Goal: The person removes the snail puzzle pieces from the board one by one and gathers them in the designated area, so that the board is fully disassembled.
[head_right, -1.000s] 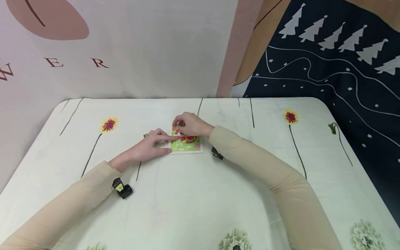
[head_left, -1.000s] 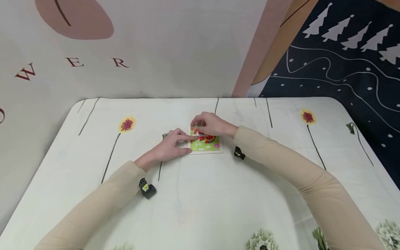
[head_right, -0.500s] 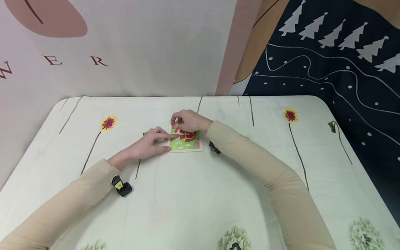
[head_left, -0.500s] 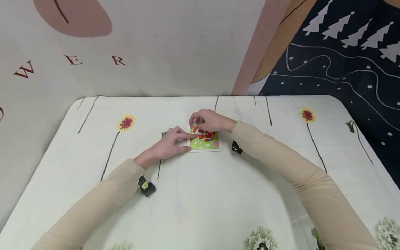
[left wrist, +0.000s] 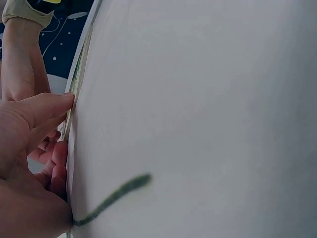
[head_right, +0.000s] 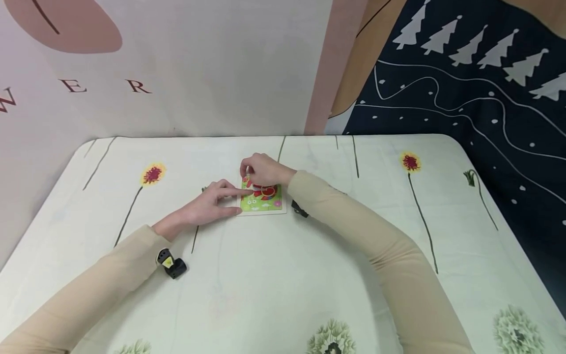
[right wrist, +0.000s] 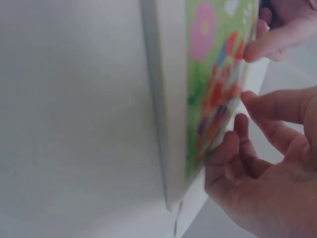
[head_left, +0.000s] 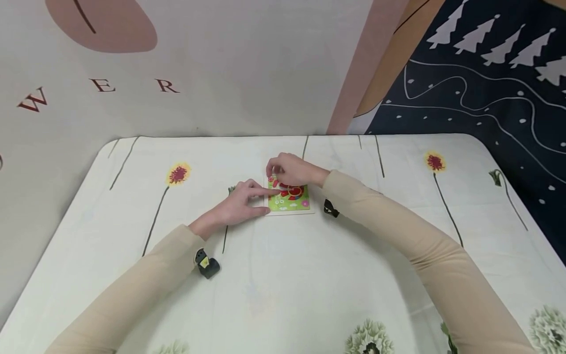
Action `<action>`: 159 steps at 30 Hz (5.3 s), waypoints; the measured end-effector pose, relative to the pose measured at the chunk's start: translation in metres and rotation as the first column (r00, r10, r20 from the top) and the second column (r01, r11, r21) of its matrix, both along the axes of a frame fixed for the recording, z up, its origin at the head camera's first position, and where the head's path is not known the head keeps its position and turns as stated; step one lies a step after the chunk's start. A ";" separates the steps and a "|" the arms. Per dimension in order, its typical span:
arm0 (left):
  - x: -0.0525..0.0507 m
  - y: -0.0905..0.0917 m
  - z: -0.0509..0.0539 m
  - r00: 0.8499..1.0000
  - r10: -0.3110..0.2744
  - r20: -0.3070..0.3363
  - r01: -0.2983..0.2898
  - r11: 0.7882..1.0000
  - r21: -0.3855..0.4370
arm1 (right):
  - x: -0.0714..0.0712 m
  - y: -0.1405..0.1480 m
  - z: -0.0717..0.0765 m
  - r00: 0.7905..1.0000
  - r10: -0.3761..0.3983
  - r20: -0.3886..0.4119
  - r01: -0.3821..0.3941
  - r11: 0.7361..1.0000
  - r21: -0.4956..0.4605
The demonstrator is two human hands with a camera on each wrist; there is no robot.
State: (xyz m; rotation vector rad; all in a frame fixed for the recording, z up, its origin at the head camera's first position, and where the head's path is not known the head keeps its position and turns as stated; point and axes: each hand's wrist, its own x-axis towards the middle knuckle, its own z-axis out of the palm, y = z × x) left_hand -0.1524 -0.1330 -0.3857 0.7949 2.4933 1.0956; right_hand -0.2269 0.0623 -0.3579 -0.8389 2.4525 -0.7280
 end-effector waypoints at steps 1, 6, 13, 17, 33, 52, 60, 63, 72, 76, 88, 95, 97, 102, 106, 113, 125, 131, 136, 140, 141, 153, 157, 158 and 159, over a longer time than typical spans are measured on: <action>0.000 0.000 0.000 1.000 0.000 0.004 0.000 1.000 -0.003 | 0.000 -0.001 0.000 1.000 -0.001 -0.008 0.001 1.000 -0.005; 0.000 0.000 0.002 1.000 0.003 0.023 -0.003 1.000 -0.006 | -0.001 -0.002 -0.001 1.000 -0.010 0.000 0.009 1.000 -0.028; 0.000 0.000 0.002 1.000 0.007 0.018 -0.007 1.000 -0.015 | 0.000 -0.002 -0.002 1.000 0.015 -0.020 -0.016 1.000 -0.006; 0.000 0.000 0.001 1.000 0.010 0.023 -0.009 1.000 -0.019 | 0.001 -0.003 -0.003 1.000 0.019 -0.026 -0.018 1.000 0.014; 0.000 0.000 0.003 1.000 0.007 0.013 -0.007 1.000 0.003 | 0.001 -0.002 -0.006 1.000 -0.004 0.018 0.005 0.998 -0.058; 0.001 -0.001 0.001 1.000 0.007 0.012 -0.007 1.000 -0.003 | -0.003 0.009 -0.014 0.981 -0.018 0.193 0.066 0.968 -0.244; 0.000 0.001 0.003 1.000 0.009 0.014 -0.009 1.000 -0.016 | -0.006 0.011 -0.013 0.976 0.001 0.218 0.063 0.956 -0.288; 0.000 0.002 0.003 1.000 0.009 0.008 -0.009 1.000 -0.026 | -0.007 0.012 -0.013 0.974 -0.006 0.228 0.073 0.956 -0.286; -0.003 0.003 0.000 0.999 0.007 -0.038 -0.007 1.000 -0.002 | -0.007 0.008 -0.011 0.976 -0.065 0.208 0.109 0.972 -0.207; -0.004 0.004 0.003 0.999 0.020 -0.029 -0.020 1.000 -0.002 | -0.009 0.004 -0.008 0.973 -0.093 0.210 0.130 0.978 -0.166; -0.003 0.006 0.004 0.995 -0.022 -0.097 0.016 0.998 -0.053 | -0.017 0.000 -0.001 0.971 -0.082 0.223 0.108 0.988 -0.106; -0.002 0.006 0.005 0.994 -0.033 -0.108 0.025 0.997 -0.073 | -0.018 0.001 -0.001 0.980 -0.050 0.195 0.069 0.993 -0.093; -0.002 0.006 0.006 0.994 -0.030 -0.101 0.022 0.997 -0.074 | -0.018 0.001 -0.001 0.978 -0.055 0.201 0.075 0.993 -0.094; -0.003 0.006 0.007 0.995 -0.037 -0.094 0.029 0.996 -0.087 | -0.019 0.004 -0.001 0.965 -0.085 0.248 0.121 0.983 -0.135; -0.004 0.007 0.009 0.996 -0.034 -0.085 0.026 0.995 -0.093 | -0.019 0.006 0.000 0.955 -0.095 0.282 0.145 0.976 -0.160; -0.006 0.006 0.008 0.995 -0.053 -0.079 0.047 0.996 -0.079 | -0.015 0.009 -0.001 0.955 -0.125 0.269 0.173 0.971 -0.164; -0.010 0.005 0.011 0.998 -0.065 -0.024 0.063 0.996 -0.068 | -0.011 0.029 -0.001 0.956 -0.156 0.249 0.222 0.939 -0.263; -0.011 0.006 0.012 0.999 -0.042 0.016 0.044 0.995 -0.086 | -0.008 0.040 -0.003 0.955 -0.163 0.247 0.233 0.927 -0.292; -0.011 0.006 0.012 0.999 -0.043 0.016 0.044 0.995 -0.090 | -0.004 0.046 -0.001 0.954 -0.182 0.238 0.250 0.922 -0.297; -0.011 0.006 0.012 0.999 -0.043 0.016 0.044 0.995 -0.088 | -0.002 0.052 0.000 0.954 -0.173 0.244 0.247 0.915 -0.318; -0.011 0.005 0.012 0.999 -0.045 0.012 0.046 0.995 -0.086 | -0.001 0.053 0.000 0.954 -0.171 0.246 0.247 0.913 -0.323; -0.011 0.005 0.010 0.999 -0.052 -0.011 0.051 0.995 -0.087 | 0.005 0.068 0.002 0.956 -0.161 0.245 0.240 0.911 -0.335; -0.010 0.006 0.012 0.999 -0.020 0.029 0.023 0.995 -0.102 | 0.006 0.077 0.001 0.958 -0.159 0.237 0.235 0.911 -0.339; -0.010 0.007 0.012 0.999 -0.018 0.029 0.021 0.994 -0.104 | 0.006 0.079 0.001 0.959 -0.161 0.234 0.235 0.912 -0.337; -0.010 0.006 0.011 0.999 -0.017 0.027 0.020 0.994 -0.104 | 0.006 0.082 0.000 0.960 -0.161 0.231 0.234 0.913 -0.336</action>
